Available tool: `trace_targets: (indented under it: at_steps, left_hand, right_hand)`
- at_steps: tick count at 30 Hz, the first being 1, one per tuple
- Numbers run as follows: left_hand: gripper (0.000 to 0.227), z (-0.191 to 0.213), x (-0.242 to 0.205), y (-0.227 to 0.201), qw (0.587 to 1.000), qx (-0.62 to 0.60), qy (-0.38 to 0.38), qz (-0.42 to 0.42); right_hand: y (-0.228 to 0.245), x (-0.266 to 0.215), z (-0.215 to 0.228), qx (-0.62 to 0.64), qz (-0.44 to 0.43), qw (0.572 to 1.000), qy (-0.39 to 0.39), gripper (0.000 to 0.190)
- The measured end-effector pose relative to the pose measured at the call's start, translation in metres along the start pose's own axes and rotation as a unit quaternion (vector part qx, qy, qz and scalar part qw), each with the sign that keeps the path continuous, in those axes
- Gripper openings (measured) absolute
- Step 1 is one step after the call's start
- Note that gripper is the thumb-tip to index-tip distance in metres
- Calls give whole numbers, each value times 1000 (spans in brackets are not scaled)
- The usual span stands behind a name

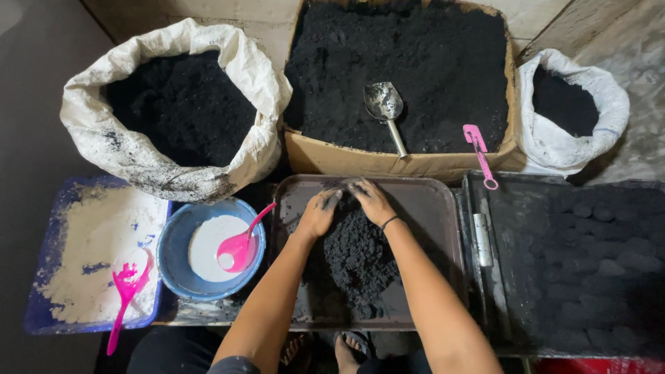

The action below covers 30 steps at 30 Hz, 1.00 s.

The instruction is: Mixing and kneading black charcoal powder in a metal tray by hand to achieve a uniform consistency.

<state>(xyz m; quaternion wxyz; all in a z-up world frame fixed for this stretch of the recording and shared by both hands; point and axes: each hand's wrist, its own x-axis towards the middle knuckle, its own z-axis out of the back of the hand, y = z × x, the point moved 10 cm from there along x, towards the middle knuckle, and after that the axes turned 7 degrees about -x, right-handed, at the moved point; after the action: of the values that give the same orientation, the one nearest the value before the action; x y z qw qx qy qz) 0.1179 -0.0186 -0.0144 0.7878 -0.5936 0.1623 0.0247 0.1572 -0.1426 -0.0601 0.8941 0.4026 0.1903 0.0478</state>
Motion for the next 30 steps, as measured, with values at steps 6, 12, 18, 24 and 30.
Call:
trace_targets:
  at_steps: [6, 12, 18, 24, 30]
  left_hand:
    - [54, -2, 10, 51, 996, -76, -46, 8]
    - [28, 1, -69, -50, 974, 17, -17, -224]
    - [54, -21, -137, -83, 928, 178, 41, -324]
    - [77, -29, -149, -49, 914, 230, 75, -325]
    - [123, 2, -156, 7, 859, 485, 127, -106]
  right_hand:
    - [57, -42, 5, 39, -54, 995, 73, 69]
    - [57, -78, 4, 10, 181, 983, 39, 45]
    - [99, -160, 0, -217, 271, 937, -34, 67]
    - [84, -178, 6, -225, 230, 942, -99, 64]
    - [29, -186, 15, -232, 157, 955, -102, 100]
